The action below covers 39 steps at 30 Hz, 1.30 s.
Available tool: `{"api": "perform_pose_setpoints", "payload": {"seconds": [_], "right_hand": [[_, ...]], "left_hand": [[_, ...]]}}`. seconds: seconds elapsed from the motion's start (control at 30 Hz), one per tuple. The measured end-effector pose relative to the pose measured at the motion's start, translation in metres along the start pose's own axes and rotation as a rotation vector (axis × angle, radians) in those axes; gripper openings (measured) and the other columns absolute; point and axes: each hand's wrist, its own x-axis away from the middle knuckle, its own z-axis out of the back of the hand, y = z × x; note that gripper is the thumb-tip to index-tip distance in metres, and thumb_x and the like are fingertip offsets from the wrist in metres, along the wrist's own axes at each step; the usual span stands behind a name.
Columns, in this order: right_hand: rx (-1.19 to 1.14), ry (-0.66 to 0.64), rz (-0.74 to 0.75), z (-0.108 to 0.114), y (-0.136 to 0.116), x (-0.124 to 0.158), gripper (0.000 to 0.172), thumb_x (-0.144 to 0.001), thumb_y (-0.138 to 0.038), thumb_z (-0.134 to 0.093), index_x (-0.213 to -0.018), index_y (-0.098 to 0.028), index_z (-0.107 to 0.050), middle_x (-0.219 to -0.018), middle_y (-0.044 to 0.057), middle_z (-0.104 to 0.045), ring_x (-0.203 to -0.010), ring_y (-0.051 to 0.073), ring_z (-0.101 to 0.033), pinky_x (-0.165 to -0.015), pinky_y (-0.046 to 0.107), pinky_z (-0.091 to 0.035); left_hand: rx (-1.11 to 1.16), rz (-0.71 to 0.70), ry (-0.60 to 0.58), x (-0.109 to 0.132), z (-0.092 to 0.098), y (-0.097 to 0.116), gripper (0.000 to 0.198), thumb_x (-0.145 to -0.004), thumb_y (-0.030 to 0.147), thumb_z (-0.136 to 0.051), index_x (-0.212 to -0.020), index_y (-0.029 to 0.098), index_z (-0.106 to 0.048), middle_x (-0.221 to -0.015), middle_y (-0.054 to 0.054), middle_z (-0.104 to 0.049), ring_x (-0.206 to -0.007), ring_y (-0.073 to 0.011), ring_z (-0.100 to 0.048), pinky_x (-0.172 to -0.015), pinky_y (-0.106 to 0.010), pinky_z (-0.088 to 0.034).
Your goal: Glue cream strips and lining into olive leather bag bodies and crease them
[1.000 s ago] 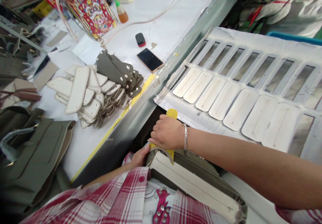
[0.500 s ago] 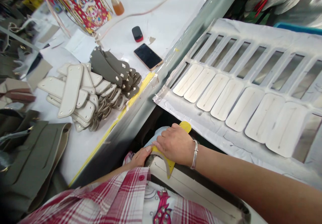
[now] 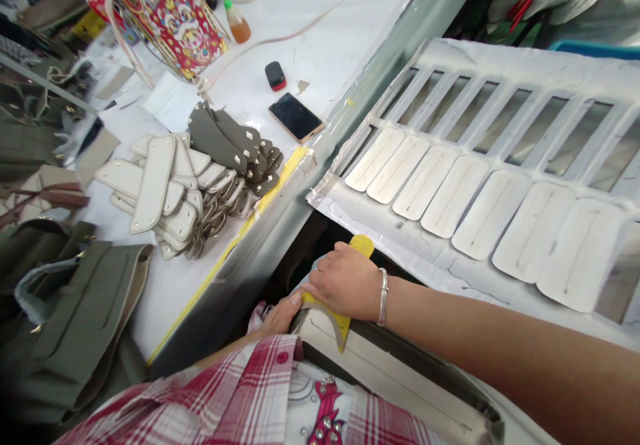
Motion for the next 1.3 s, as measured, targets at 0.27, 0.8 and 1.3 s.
{"api": "perform_pose_setpoints", "payload": {"seconds": [0.27,0.8,1.3], "right_hand": [[-0.021,-0.055,-0.16,0.0,-0.014,0.013,0.041,-0.096,-0.037,-0.03,-0.078,-0.02,-0.063,-0.065,0.002,-0.062,-0.061,0.015,-0.054,-0.061,0.031,-0.02],[0.005,-0.175,-0.499,0.011,-0.046,0.042,0.045,-0.096,-0.036,-0.026,-0.076,-0.018,-0.062,-0.07,0.006,-0.067,-0.066,0.018,-0.062,-0.06,0.029,-0.033],[-0.286,0.11,-0.885,0.051,-0.123,0.148,0.055,-0.088,-0.052,-0.021,-0.092,-0.018,-0.065,-0.095,0.012,-0.067,-0.084,0.024,-0.062,-0.075,0.036,-0.049]], "left_hand": [[-0.038,-0.228,-0.172,-0.012,0.007,-0.012,0.045,-0.09,0.042,-0.027,-0.113,0.013,-0.054,-0.115,-0.011,-0.058,-0.11,-0.0255,-0.05,-0.096,-0.037,-0.039],[0.091,-0.076,-0.402,-0.015,0.022,-0.004,0.044,-0.082,0.042,-0.056,-0.12,0.019,-0.053,-0.113,-0.007,-0.059,-0.102,-0.0227,-0.054,-0.089,-0.033,-0.04],[0.059,-0.028,-0.551,-0.034,0.037,0.014,0.04,-0.073,0.022,-0.048,-0.106,0.009,-0.065,-0.096,-0.01,-0.068,-0.085,-0.0199,-0.06,-0.081,-0.031,-0.042]]}}
